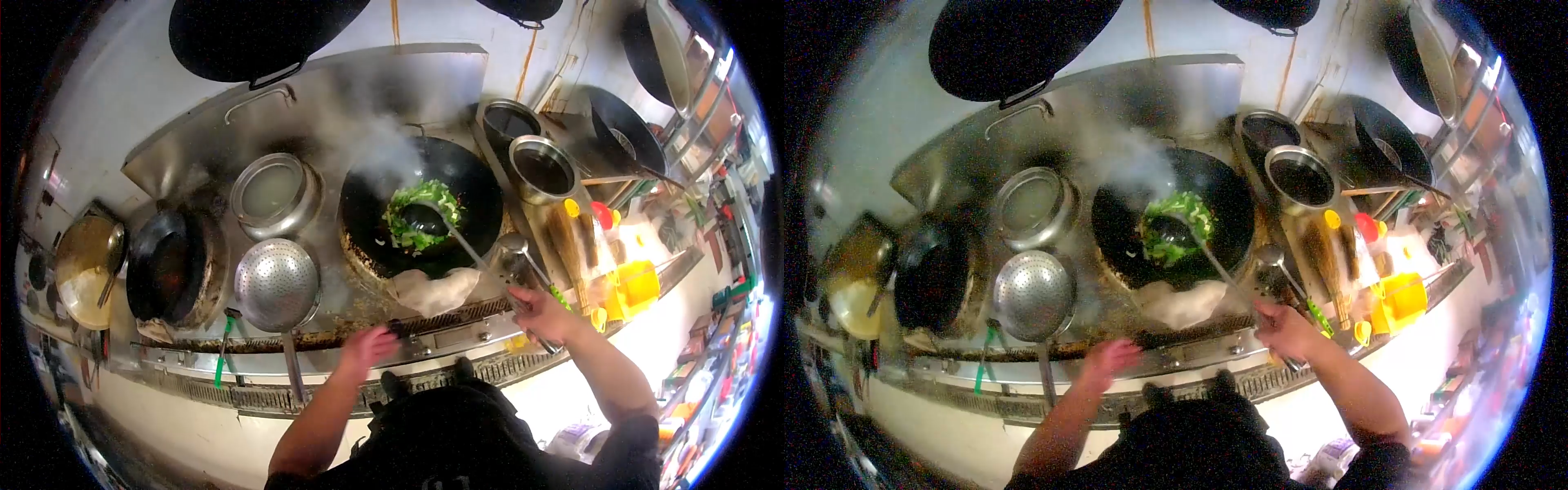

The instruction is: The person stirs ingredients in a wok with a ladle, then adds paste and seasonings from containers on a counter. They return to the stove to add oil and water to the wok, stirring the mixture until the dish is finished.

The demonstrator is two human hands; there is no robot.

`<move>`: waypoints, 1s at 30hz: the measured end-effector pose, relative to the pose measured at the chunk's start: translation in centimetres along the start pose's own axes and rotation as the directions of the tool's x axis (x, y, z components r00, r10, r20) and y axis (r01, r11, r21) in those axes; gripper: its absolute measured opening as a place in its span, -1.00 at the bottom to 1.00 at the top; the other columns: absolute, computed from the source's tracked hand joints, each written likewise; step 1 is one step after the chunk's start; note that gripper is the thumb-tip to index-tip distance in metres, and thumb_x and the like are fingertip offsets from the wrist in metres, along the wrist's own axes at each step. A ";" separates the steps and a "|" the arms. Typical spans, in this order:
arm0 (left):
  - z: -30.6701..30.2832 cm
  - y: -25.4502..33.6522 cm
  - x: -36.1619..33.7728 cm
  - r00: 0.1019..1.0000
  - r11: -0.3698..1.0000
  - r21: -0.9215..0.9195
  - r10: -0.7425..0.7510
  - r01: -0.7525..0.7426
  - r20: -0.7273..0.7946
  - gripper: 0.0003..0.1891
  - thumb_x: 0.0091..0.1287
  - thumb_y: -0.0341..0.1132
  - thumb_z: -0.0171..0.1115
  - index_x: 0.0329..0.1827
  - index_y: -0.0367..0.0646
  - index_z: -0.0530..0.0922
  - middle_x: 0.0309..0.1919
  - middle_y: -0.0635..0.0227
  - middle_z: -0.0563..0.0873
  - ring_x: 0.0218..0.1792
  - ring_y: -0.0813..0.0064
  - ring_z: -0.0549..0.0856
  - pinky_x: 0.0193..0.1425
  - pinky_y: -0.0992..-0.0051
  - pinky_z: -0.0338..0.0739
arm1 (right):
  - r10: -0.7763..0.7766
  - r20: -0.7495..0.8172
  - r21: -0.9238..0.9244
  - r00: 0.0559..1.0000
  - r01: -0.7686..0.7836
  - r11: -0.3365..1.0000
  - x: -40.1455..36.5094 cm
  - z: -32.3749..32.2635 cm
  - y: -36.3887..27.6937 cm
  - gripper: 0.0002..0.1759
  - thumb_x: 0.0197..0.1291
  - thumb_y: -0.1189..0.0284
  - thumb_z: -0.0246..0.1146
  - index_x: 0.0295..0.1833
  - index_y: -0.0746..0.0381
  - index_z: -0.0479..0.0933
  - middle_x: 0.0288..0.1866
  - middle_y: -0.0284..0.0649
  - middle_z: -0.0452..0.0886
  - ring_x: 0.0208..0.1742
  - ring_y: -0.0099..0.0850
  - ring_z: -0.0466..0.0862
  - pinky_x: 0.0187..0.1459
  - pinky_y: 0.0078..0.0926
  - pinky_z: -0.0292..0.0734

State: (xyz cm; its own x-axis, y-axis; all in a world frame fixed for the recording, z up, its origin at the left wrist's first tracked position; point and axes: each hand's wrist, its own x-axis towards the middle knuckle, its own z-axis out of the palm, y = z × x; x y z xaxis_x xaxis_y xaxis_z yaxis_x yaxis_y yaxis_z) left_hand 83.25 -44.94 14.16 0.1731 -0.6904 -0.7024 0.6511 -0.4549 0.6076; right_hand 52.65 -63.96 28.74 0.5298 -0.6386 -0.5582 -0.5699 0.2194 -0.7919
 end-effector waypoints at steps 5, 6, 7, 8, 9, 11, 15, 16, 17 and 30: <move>13.7 -0.3 12.4 0.996 0.840 -0.537 0.046 -0.077 -0.072 -0.64 0.26 -0.24 0.20 -0.02 -0.28 0.35 -0.13 0.10 0.51 -0.06 0.14 0.57 0.00 0.03 0.54 | -0.082 0.224 -0.472 0.971 0.182 0.862 -1.3 -4.6 -1.3 -0.30 0.08 0.50 0.15 0.40 0.16 0.17 -0.50 -0.17 0.52 -0.60 -0.44 0.53 -0.47 -0.46 0.46; 14.7 -0.2 13.5 0.996 0.837 -0.541 0.054 -0.087 -0.076 -0.64 0.26 -0.24 0.20 -0.02 -0.28 0.35 -0.13 0.10 0.51 -0.06 0.14 0.57 0.00 0.03 0.54 | -0.213 0.334 -0.583 0.918 0.379 0.719 -1.3 -5.6 -0.9 -0.30 0.09 0.47 0.16 0.40 0.14 0.18 -0.46 -0.10 0.55 -0.55 -0.36 0.57 -0.41 -0.40 0.49; 15.7 -0.3 14.1 0.969 0.777 -0.598 0.062 -0.198 -0.240 -0.74 0.25 -0.34 0.17 -0.09 -0.26 0.36 -0.16 0.13 0.51 -0.10 0.16 0.57 -0.04 0.03 0.55 | -0.138 0.263 -0.692 0.955 0.287 0.663 -1.2 -5.6 -1.4 -0.33 0.09 0.40 0.15 0.38 0.13 0.21 -0.33 0.02 0.58 -0.40 -0.19 0.63 -0.26 -0.30 0.50; 16.5 -1.1 14.4 0.915 0.711 -0.631 0.047 -0.311 -0.400 -0.83 0.24 -0.43 0.13 -0.16 -0.24 0.37 -0.19 0.15 0.50 -0.13 0.18 0.57 -0.08 0.04 0.57 | -0.135 0.273 -0.691 0.953 0.291 0.662 -1.1 -5.6 -1.7 -0.33 0.09 0.40 0.15 0.38 0.13 0.21 -0.33 0.02 0.58 -0.40 -0.19 0.63 -0.26 -0.30 0.50; 16.3 -1.6 14.1 0.904 0.725 -0.601 0.069 -0.335 -0.421 -0.90 0.22 -0.52 0.04 -0.22 -0.25 0.39 -0.24 0.18 0.49 -0.20 0.21 0.58 -0.15 0.10 0.61 | -0.086 0.248 -0.747 0.965 0.247 0.617 -0.9 -5.6 -2.0 -0.33 0.08 0.38 0.15 0.36 0.14 0.22 -0.28 0.04 0.59 -0.36 -0.16 0.64 -0.22 -0.29 0.50; 19.0 0.7 9.1 0.913 0.742 -0.580 0.105 -0.336 -0.394 -0.92 0.22 -0.52 0.05 -0.24 -0.24 0.40 -0.25 0.17 0.49 -0.21 0.22 0.58 -0.17 0.11 0.61 | -0.148 0.249 -0.789 0.957 0.289 0.541 -0.3 -7.2 -1.2 -0.36 0.06 0.36 0.15 0.33 0.13 0.26 -0.23 0.04 0.60 -0.32 -0.15 0.65 -0.22 -0.28 0.51; 21.2 0.1 7.8 0.898 0.714 -0.587 0.135 -0.382 -0.420 -0.98 0.21 -0.51 0.07 -0.35 -0.24 0.41 -0.34 0.17 0.50 -0.30 0.22 0.60 -0.29 0.19 0.61 | 0.120 0.330 -0.819 0.936 0.220 0.530 -2.6 -10.3 -6.2 -0.35 0.08 0.41 0.12 0.36 0.10 0.24 -0.30 0.00 0.61 -0.38 -0.26 0.66 -0.28 -0.35 0.53; 21.4 -0.4 8.4 0.875 0.687 -0.601 0.106 -0.407 -0.472 -0.97 0.22 -0.50 0.07 -0.38 -0.23 0.41 -0.37 0.18 0.50 -0.35 0.23 0.60 -0.35 0.24 0.60 | 0.121 0.337 -0.819 0.934 0.227 0.526 -3.0 -10.4 -5.3 -0.35 0.08 0.41 0.12 0.36 0.10 0.24 -0.30 0.00 0.61 -0.38 -0.26 0.66 -0.28 -0.35 0.53; 21.5 -1.0 8.8 0.865 0.671 -0.615 0.080 -0.414 -0.495 -0.94 0.22 -0.49 0.07 -0.41 -0.23 0.40 -0.37 0.21 0.50 -0.35 0.25 0.60 -0.42 0.30 0.56 | 0.090 0.330 -0.795 0.940 0.225 0.563 -3.0 -10.9 -4.7 -0.34 0.10 0.37 0.13 0.38 0.13 0.21 -0.17 0.02 0.59 -0.37 -0.26 0.66 -0.28 -0.32 0.56; 26.0 0.8 0.5 0.881 0.714 -0.573 0.132 -0.403 -0.454 -0.91 0.29 -0.42 0.02 -0.20 -0.21 0.39 -0.23 0.24 0.49 -0.20 0.23 0.59 -0.15 0.13 0.61 | -0.006 0.540 -0.781 0.842 0.504 0.368 -4.6 -13.3 -6.7 -0.34 0.12 0.37 0.14 0.38 0.14 0.18 -0.17 0.05 0.60 -0.37 -0.30 0.67 -0.30 -0.29 0.60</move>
State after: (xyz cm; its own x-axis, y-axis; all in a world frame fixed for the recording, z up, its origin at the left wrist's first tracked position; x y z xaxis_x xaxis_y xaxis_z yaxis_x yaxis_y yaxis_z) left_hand 64.64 -60.26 23.91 0.5743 -0.4130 -0.7068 0.8185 0.2759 0.5039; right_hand 45.69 -72.34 39.93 0.7886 -0.1407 -0.5986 -0.4338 -0.8172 -0.3794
